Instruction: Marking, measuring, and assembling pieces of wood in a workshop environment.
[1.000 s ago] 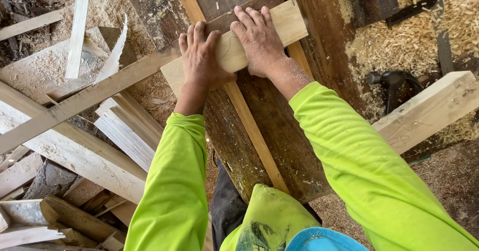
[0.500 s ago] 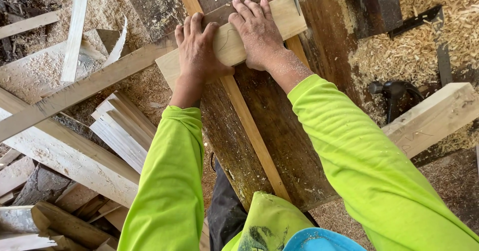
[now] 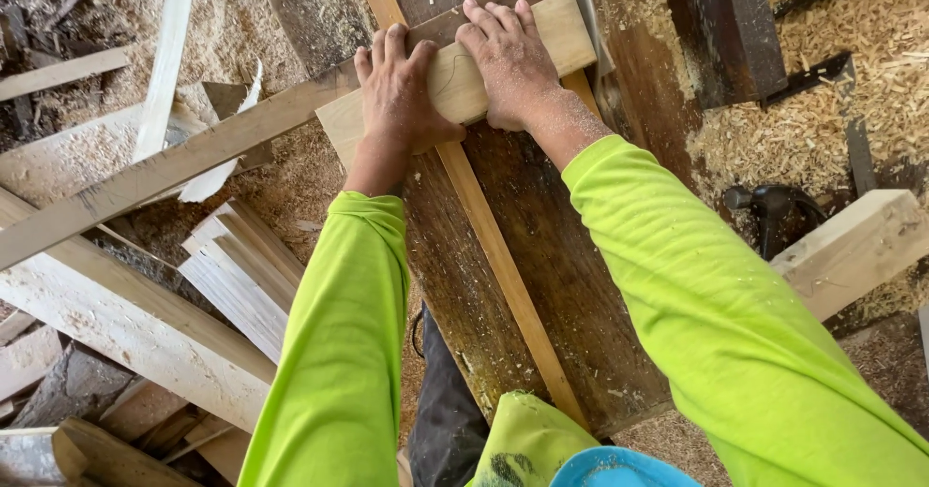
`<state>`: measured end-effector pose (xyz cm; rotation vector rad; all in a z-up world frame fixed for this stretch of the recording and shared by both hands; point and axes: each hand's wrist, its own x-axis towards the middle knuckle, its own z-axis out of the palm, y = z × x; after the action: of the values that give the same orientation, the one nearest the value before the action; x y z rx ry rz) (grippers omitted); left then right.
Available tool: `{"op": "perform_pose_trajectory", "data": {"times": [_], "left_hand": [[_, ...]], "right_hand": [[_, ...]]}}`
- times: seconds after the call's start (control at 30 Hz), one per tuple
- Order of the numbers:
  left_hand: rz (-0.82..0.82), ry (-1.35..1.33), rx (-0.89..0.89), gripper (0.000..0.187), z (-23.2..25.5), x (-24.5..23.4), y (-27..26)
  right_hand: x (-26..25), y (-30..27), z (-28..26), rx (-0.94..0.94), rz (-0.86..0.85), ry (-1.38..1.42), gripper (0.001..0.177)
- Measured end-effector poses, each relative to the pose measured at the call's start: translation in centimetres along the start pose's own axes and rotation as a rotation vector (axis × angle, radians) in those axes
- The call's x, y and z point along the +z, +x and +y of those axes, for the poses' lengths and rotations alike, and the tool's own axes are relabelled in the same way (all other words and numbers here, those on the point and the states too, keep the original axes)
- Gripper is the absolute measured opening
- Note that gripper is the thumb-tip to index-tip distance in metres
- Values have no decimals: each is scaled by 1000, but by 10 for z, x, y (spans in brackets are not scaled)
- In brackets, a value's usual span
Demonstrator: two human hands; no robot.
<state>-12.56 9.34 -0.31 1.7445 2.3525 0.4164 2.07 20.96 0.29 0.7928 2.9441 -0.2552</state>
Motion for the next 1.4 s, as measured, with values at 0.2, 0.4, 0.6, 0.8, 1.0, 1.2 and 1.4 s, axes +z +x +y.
{"op": "perform_pose_trajectory", "data": {"times": [0.2, 0.4, 0.6, 0.8, 1.0, 1.2, 1.4], "left_hand": [[-15, -29, -18, 107, 15, -2, -17], [-80, -2, -43, 111, 63, 14, -87], [-168, -42, -100, 105, 125, 26, -180], [28, -59, -50, 113, 143, 36, -236], [62, -552, -364, 96, 196, -9, -296], [320, -810, -96, 86, 179, -53, -305], [339, -226, -221, 58, 24, -9, -262]], "right_hand": [[3, -16, 1, -19, -53, -69, 98], [6, -106, -19, 5, -57, -27, 85], [21, -217, -38, 36, -37, 93, 73], [1, -278, -51, 13, 66, -432, 97], [-28, -361, -98, 344, 522, 849, 81], [-7, -328, -59, 385, 158, 1534, 74], [-51, -276, -29, 379, -98, 1534, 91]]}}
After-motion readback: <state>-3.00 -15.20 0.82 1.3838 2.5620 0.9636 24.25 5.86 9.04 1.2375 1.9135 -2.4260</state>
